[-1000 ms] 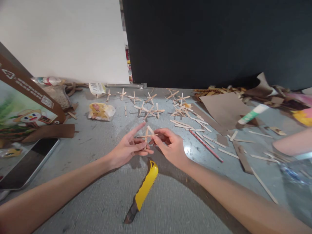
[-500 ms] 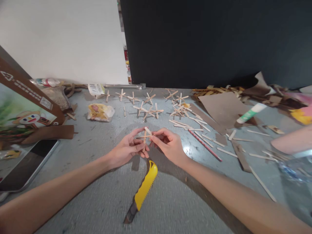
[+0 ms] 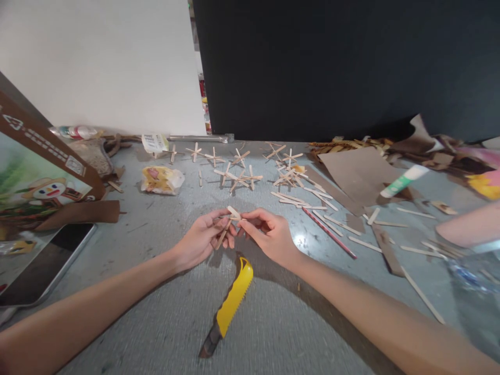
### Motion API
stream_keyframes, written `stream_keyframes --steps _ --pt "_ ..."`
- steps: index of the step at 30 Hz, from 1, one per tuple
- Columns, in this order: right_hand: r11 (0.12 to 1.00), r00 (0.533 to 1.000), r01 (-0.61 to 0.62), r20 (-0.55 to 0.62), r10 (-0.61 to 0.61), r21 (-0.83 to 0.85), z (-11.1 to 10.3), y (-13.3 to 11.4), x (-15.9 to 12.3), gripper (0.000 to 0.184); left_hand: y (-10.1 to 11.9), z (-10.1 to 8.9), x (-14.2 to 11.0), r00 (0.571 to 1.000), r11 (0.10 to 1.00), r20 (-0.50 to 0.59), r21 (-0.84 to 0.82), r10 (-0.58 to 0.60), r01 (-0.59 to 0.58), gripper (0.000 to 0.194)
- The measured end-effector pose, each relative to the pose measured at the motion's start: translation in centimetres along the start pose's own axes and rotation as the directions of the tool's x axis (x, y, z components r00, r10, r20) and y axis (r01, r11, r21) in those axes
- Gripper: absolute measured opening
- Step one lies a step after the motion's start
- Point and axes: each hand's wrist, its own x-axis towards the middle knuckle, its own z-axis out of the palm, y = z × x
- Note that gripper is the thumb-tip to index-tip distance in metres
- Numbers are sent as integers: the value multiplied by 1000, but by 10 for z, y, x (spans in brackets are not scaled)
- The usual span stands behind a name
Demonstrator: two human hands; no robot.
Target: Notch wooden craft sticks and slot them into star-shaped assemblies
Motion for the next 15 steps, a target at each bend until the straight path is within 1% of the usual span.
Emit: stream_keyframes --steps 4,9,15 --pt "1000 1000 26 2 -26 -1 0 2 -2 28 1 0 0 1000 1000 -6 21 9 -9 49" --pt "999 999 45 -27 -45 -6 2 3 -2 28 8 4 -4 998 993 -45 107 -49 54 48" --pt "998 998 56 -22 -56 7 1 4 0 27 8 8 -4 992 998 -121 49 -42 48 42"
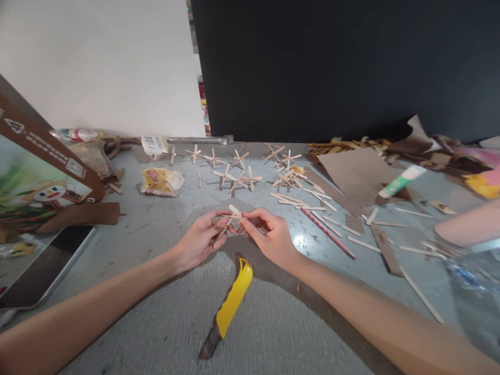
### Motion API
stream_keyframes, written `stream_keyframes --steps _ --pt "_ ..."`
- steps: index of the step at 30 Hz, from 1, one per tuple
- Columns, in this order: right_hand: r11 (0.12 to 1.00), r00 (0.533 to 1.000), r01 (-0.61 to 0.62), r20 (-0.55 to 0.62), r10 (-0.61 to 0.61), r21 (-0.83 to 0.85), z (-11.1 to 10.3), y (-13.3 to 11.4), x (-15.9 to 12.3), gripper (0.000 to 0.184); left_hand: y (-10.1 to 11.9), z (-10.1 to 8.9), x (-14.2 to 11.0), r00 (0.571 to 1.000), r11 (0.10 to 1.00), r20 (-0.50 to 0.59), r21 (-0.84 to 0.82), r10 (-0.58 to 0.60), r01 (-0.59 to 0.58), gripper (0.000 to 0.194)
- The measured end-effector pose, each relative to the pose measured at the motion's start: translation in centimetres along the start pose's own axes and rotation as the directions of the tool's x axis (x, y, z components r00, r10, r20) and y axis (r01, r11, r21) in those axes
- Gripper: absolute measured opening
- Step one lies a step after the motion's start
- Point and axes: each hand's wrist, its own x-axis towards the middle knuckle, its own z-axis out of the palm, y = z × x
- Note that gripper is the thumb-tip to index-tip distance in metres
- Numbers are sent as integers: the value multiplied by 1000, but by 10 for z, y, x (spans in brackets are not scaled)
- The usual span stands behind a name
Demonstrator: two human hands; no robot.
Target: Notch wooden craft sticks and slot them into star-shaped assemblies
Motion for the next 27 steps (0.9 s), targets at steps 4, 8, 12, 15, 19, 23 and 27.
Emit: stream_keyframes --steps 4,8,12,15,19,23,27 --pt "1000 1000 21 9 -21 9 0 1 -1 25 -3 2 0 999 999 -42 -37 24 -26 35" --pt "998 997 69 28 -69 -7 2 0 -3 18 -4 4 -2 997 998 -71 -44 40 -43 30" --pt "996 996 85 42 -85 6 3 -1 -3 15 -4 5 -2 995 997 -83 -45 53 -57 27" --pt "998 997 56 58 -58 31 2 -1 -3 16 -3 4 -2 997 997 -60 -45 58 -61 29" --pt "999 996 21 86 -23 34 2 0 -1 18 -3 2 -3 997 996 -8 -47 76 -77 39" --pt "999 994 28 106 -30 28 5 4 2 19 -5 3 -1 995 994 5 -44 101 -101 43" --pt "996 993 77 93 -72 -55 9 5 1 19 -6 5 -1 994 993 19 -53 104 -103 40"
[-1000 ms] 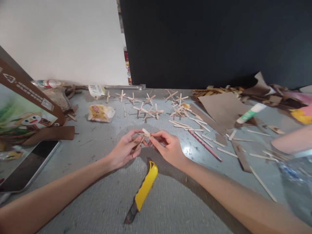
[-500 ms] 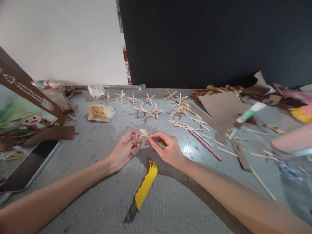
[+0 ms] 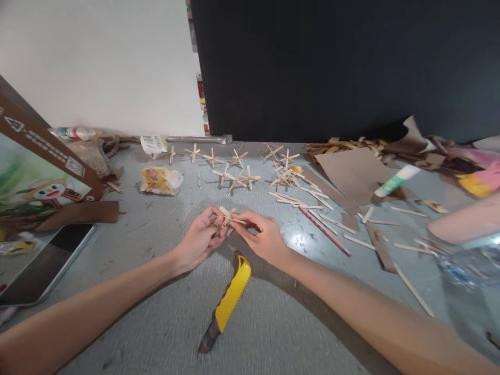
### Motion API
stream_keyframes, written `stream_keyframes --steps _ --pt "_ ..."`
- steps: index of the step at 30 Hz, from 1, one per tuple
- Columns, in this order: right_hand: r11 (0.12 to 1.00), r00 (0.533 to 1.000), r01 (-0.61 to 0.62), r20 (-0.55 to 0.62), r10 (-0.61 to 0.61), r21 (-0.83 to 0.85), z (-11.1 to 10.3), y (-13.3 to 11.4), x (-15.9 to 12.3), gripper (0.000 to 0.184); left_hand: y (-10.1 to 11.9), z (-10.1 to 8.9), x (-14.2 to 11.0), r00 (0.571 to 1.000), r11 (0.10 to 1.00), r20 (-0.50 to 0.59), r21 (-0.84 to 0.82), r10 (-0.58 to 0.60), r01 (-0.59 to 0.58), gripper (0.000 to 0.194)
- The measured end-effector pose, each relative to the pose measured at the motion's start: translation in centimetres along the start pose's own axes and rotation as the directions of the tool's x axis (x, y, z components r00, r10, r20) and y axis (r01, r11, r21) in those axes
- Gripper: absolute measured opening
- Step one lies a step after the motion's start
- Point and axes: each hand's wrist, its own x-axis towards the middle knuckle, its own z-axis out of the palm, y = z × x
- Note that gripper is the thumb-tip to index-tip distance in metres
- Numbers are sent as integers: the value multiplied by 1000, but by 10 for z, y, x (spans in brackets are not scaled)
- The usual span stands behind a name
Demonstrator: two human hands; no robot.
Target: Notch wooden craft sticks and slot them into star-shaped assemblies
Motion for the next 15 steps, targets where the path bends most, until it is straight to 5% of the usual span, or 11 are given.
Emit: stream_keyframes --steps 4,10,15 --pt "1000 1000 8 22 -8 -13 -1 -2 -3 30 1 0 -1 1000 1000 9 -7 -26 26 38" --pt "980 991 134 21 -132 -144 -5 -6 -5 14 3 -4 -1 997 998 48 -6 -60 60 39" --pt "976 995 92 -8 -95 -197 -7 -2 -9 21 3 -5 0 992 998 114 29 -56 53 49"
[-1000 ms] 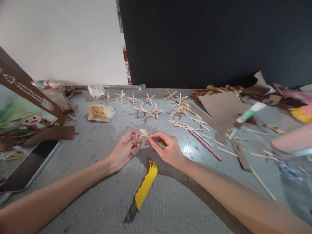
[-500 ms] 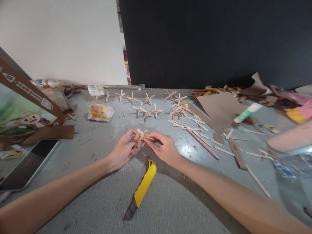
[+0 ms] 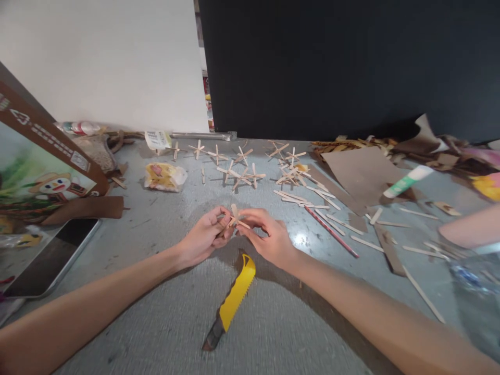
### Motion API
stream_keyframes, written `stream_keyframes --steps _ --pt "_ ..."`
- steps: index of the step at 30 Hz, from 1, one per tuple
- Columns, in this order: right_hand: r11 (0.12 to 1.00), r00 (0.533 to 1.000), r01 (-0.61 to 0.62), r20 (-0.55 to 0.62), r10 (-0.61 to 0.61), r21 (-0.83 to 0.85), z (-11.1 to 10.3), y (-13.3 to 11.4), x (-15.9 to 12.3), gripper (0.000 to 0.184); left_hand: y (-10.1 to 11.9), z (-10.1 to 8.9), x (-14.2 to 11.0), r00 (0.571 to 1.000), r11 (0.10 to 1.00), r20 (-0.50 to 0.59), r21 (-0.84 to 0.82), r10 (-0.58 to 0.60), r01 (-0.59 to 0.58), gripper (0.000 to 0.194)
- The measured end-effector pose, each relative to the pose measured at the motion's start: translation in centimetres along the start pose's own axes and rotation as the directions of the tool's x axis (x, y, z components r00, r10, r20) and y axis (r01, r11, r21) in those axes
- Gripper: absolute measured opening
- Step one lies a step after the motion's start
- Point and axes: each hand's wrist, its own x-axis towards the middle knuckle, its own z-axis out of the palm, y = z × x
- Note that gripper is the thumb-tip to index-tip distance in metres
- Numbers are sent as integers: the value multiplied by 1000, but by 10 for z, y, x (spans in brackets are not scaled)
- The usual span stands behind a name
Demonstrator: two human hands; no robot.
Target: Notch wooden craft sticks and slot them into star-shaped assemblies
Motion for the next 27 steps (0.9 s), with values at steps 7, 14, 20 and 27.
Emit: stream_keyframes --steps 7,14,20,27 --pt "994 994 110 8 -110 -26 -1 3 0 17 1 1 0 1000 1000 30 21 -4 3 51" --pt "1000 999 -4 35 4 2 -2 -2 -1 32 -1 -1 0 1000 999 6 47 5 -5 48" --pt "997 998 63 21 -64 35 -3 -3 -2 37 -5 0 1 999 999 26 21 41 -41 46" --pt "1000 999 31 22 -31 1 -4 -2 1 29 -7 -2 3 999 999 21 1 42 -42 41"
